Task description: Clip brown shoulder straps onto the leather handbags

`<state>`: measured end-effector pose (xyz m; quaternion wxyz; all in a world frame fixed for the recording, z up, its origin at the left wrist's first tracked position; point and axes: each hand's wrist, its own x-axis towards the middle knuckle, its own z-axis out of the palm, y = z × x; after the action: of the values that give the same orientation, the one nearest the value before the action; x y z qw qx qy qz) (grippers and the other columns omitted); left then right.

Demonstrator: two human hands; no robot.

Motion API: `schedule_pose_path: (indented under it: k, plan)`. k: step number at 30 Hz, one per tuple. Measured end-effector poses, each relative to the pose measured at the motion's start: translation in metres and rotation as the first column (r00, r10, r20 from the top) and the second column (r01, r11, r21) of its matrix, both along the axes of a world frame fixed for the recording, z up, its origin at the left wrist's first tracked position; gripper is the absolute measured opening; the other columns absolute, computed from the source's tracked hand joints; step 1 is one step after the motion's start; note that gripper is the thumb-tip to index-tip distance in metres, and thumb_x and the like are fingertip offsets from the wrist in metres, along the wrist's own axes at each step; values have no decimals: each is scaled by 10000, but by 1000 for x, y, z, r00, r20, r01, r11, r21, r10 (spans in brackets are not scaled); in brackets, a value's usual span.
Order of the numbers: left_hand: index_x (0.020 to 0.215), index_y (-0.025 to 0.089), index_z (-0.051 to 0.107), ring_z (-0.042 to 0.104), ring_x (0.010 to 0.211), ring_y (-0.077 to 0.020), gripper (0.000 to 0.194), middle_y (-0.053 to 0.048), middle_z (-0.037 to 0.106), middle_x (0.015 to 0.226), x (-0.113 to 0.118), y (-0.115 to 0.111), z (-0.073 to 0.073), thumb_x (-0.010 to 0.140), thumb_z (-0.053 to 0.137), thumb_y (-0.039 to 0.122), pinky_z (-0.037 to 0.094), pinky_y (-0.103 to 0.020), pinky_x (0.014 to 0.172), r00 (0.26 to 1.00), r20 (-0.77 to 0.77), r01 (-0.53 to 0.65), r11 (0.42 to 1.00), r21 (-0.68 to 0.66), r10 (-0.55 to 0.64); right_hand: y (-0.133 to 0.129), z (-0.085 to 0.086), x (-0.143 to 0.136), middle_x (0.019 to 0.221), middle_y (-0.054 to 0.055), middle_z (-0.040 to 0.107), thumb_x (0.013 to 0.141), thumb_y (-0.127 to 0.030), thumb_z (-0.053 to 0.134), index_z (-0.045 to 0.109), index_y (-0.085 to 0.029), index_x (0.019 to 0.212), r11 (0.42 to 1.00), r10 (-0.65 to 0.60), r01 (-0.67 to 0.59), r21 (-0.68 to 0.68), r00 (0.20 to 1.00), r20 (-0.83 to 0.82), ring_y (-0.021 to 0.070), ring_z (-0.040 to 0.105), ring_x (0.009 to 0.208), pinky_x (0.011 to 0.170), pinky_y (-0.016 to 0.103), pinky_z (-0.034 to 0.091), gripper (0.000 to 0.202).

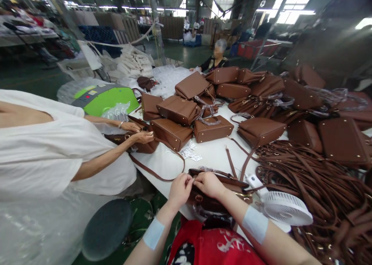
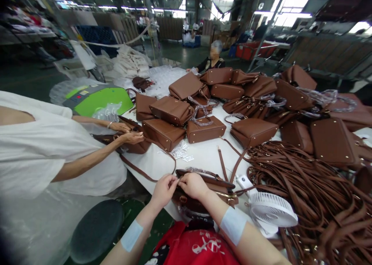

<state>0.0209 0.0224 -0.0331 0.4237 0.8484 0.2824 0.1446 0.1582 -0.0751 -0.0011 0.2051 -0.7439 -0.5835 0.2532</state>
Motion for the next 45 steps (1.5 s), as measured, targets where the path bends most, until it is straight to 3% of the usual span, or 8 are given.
schedule_pose_path:
  k: [6, 15, 21, 25, 27, 31, 38, 45]
  plan:
    - [736, 202, 580, 586, 732, -202, 258, -47, 603, 752, 3, 3, 8, 899, 426, 328, 452, -312, 685, 999, 3, 38, 994, 104, -39, 3, 2, -3, 791, 70, 740, 888, -275, 528, 766, -184, 774, 999, -23, 25, -33, 998, 65, 190, 646, 726, 688, 274, 436, 279]
    - [731, 223, 636, 634, 692, -229, 311, -43, 661, 727, 13, 7, -25, 849, 468, 457, 515, -338, 648, 995, 101, -26, 997, 72, 19, 9, -9, 1, 840, 66, 769, 861, -307, 547, 780, -210, 881, 985, -73, 97, -140, 983, 166, 218, 692, 770, 654, 268, 452, 253]
    - [746, 219, 639, 632, 674, -206, 343, -39, 660, 733, 13, 4, -10, 877, 452, 475, 526, -318, 649, 994, 93, 55, 998, 44, -59, -3, -3, 9, 895, 38, 769, 889, -330, 536, 769, -238, 952, 994, -64, 66, -91, 998, 26, 199, 694, 808, 733, 258, 487, 258]
    - [1015, 212, 649, 627, 652, -182, 405, -47, 680, 862, -3, 21, -1, 833, 534, 555, 541, -306, 654, 990, 106, -90, 996, -10, 90, -34, 24, 66, 984, -1, 754, 902, -380, 546, 731, -248, 1034, 967, -237, 253, 34, 939, -248, 148, 684, 874, 790, 214, 501, 263]
    - [1108, 200, 625, 624, 633, -173, 495, -56, 688, 911, -15, 31, -1, 808, 553, 588, 544, -303, 652, 965, 109, -238, 971, -36, 241, -61, 31, 107, 948, 46, 751, 933, -343, 481, 719, -192, 1041, 872, -485, 489, -18, 857, -174, 159, 685, 846, 772, 246, 514, 301]
    - [1097, 188, 625, 637, 654, -169, 547, -78, 704, 1021, -34, 37, -5, 782, 553, 629, 547, -295, 653, 931, 62, -354, 931, -91, 360, -132, 15, 157, 854, 120, 745, 838, -148, 498, 738, -125, 872, 767, -638, 628, -132, 769, -48, 213, 684, 821, 774, 319, 511, 244]
    - [1089, 155, 623, 640, 646, -180, 561, -99, 711, 968, -41, 8, -5, 778, 575, 619, 553, -297, 607, 964, 6, -264, 955, -136, 267, -201, -37, 100, 902, 27, 760, 528, 23, 606, 729, -217, 984, 822, -543, 505, -263, 834, -96, 195, 693, 813, 721, 244, 506, 529]
    - [1111, 158, 605, 658, 743, -189, 475, -111, 689, 1044, -17, -17, 30, 835, 554, 542, 557, -301, 638, 980, 81, -177, 981, -83, 183, -202, -26, 97, 809, 91, 721, 799, -146, 504, 687, -180, 777, 726, -682, 684, -75, 730, 45, 222, 663, 798, 747, 303, 467, 188]
